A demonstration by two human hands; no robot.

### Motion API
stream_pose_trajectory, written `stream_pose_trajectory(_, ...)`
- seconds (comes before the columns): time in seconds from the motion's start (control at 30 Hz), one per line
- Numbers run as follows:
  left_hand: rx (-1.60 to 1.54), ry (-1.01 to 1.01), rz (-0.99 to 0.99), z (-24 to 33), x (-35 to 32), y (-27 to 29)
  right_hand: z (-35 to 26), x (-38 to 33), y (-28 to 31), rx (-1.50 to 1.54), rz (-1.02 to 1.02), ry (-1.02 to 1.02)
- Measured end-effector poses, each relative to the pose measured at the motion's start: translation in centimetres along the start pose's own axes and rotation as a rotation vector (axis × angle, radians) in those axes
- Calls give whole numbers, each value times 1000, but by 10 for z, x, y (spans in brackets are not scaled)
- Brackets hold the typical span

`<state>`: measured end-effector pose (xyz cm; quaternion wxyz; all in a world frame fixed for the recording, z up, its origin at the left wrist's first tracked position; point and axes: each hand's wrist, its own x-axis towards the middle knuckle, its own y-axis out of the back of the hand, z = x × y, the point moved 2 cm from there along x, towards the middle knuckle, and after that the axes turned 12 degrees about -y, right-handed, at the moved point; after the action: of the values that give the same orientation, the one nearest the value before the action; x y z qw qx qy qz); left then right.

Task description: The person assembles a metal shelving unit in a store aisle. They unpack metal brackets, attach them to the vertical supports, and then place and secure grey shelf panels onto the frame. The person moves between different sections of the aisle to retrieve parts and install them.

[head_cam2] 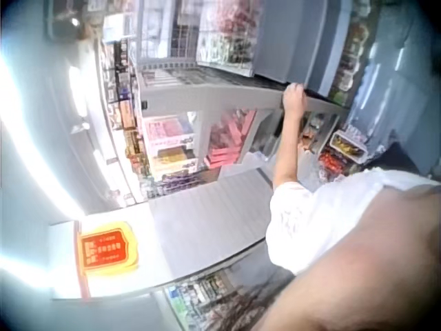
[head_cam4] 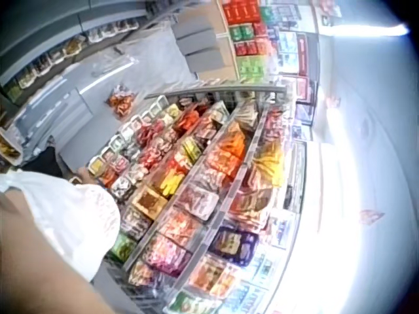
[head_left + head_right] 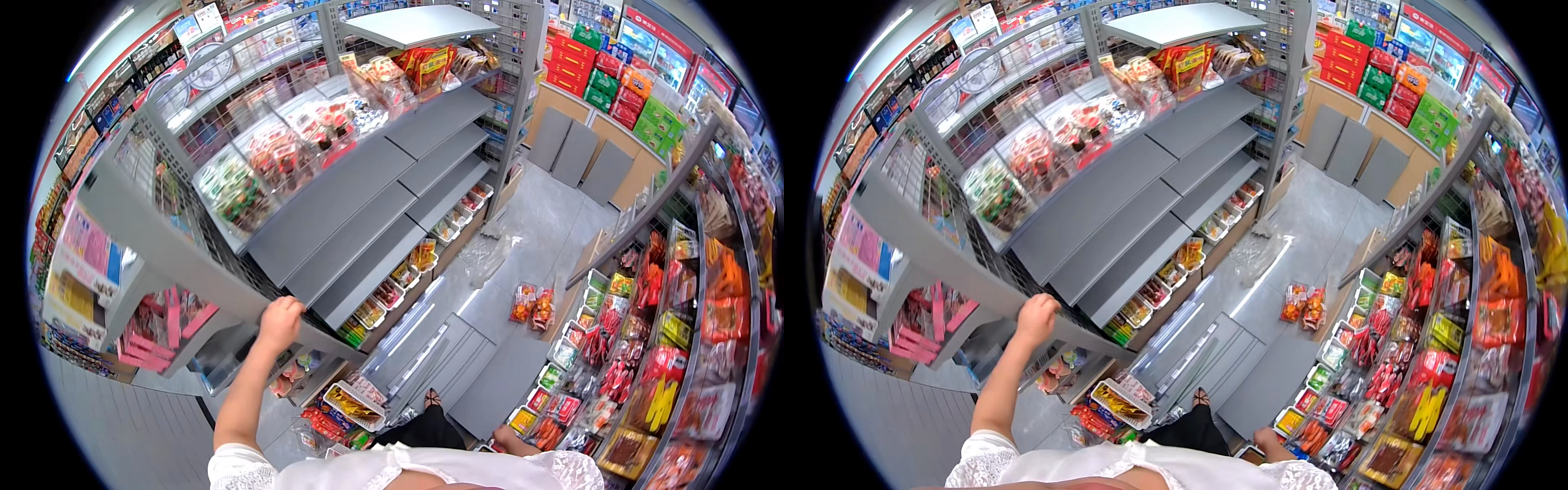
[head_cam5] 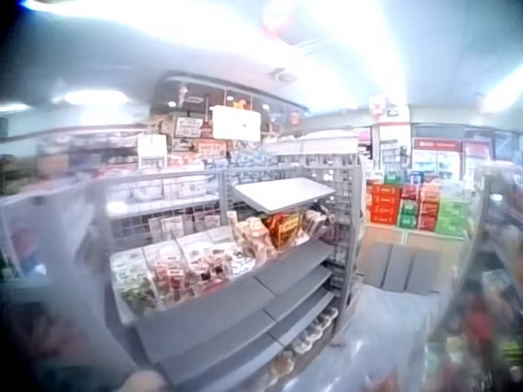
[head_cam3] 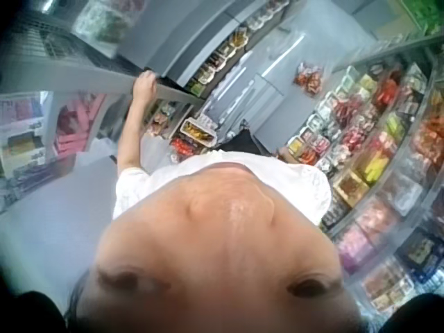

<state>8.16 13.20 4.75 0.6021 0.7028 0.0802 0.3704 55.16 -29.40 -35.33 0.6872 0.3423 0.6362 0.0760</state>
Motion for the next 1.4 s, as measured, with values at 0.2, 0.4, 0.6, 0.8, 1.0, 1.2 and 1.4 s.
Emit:
stream_pose_trajectory(0.2,97,17,-153,-19,-9,-17,56,-23,54,131,-56,-72)
stream_pose_trajectory(0.4,193,188,-12,-10,9,-32,101,-17,124,360,128,-227)
stream_pose_trajectory(0.6,-26,471,214,14,41,-46,102,3,153,1021,158,-353)
stream_pose_trajectory(0.8,-344,414,-339,66,59,-193,95,54,149,1378,-50,-332)
stream_pose_trajectory(1.0,-568,325,-1046,85,122,-364,114,126,256,1557,15,-339)
stream_pose_trajectory(1.2,-759,477,-1043,88,239,-479,179,206,370,1354,-57,-354)
stream_pose_trajectory(1.4,-889,524,-1012,74,381,-536,224,232,459,1645,180,-438)
